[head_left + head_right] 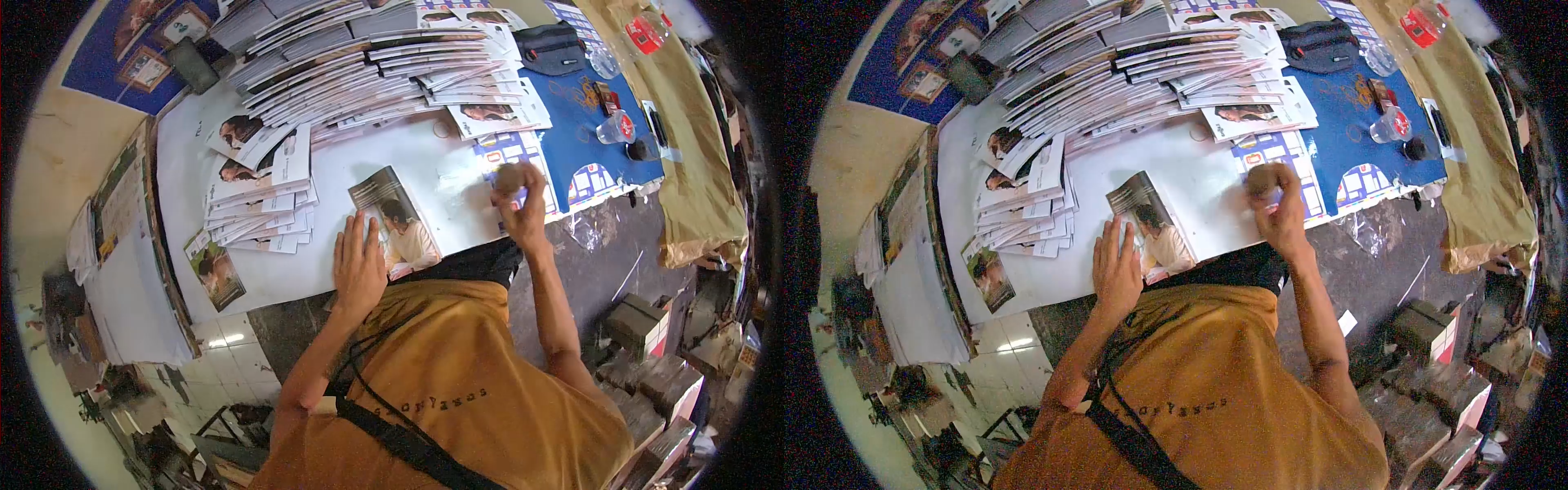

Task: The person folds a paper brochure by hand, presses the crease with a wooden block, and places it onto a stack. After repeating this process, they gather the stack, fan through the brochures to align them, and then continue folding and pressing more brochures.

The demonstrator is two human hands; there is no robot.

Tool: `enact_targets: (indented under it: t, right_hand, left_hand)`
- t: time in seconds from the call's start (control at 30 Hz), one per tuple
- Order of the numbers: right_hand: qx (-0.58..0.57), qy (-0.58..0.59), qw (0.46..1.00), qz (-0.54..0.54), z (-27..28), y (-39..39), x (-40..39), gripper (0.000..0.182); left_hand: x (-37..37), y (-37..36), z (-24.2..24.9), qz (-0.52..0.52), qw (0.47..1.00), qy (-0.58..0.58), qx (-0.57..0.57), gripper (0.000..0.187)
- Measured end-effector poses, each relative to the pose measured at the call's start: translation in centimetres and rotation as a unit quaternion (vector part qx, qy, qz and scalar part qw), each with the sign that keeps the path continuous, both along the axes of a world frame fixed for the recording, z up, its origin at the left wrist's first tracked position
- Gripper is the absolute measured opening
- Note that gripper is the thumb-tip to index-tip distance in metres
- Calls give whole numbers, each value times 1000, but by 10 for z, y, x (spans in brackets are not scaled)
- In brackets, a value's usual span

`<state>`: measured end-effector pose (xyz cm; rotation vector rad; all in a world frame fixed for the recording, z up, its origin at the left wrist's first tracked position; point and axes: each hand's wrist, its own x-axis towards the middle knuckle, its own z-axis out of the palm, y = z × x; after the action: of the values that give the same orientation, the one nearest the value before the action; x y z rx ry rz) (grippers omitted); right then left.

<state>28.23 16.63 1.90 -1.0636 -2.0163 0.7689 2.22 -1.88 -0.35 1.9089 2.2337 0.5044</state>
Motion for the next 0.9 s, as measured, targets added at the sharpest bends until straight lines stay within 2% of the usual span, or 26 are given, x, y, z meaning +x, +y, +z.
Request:
enact_targets:
  t: [0.07, 0.13, 0.23, 0.33, 0.43, 0.53, 0.57, 0.6, 0.7, 0.73, 0.8, 0.83, 0.9]
  right_hand:
    - [51, -79, 979, 179, 18, -10, -14, 57]
    - [132, -171, 927, 305, 42, -24, -48, 52]
    - [176, -228, 916, 278, -1, -12, -80, 53]
    - [206, -222, 935, 187, -5, 24, -120, 49]
    - [188, -222, 936, 198, -11, 44, -142, 51]
    - [154, -216, 921, 285, -3, 28, -113, 50]
    - [172, -245, 902, 310, -10, 18, -93, 49]
    - [115, -302, 875, 360, 6, 4, -75, 49]
    - [65, -270, 873, 402, 17, -34, -28, 48]
    - [58, -276, 867, 410, 20, -39, -19, 48]
    - [11, -246, 889, 387, 28, -38, -9, 48]
    - [-10, -228, 898, 376, 30, -36, -7, 49]
    - [-5, -66, 973, 221, 15, -31, 0, 45]
  left_hand:
    - [0, 0, 2, -2, 1000, 23, -6, 58]
    - [-1, 0, 2, -1, 1000, 25, -7, 58]
    - [-1, 0, 1, -1, 999, 32, -1, 58]
    - [1, 1, -6, 6, 999, 39, 13, 58]
    - [0, 2, -4, 5, 999, 43, 11, 57]
    - [1, 2, 2, 6, 999, 50, -2, 56]
    - [2, 3, 4, 5, 998, 59, -3, 55]
    - [3, 3, 6, 5, 998, 67, -6, 55]
    - [4, 12, 15, 2, 995, 70, -65, 57]
    - [4, 22, 30, -15, 997, 41, -67, 59]
    - [0, 49, 57, -49, 996, -14, -70, 65]
    - [-8, 68, 56, -153, 987, 24, -37, 71]
    - [-13, 83, 59, -256, 964, 44, -56, 74]
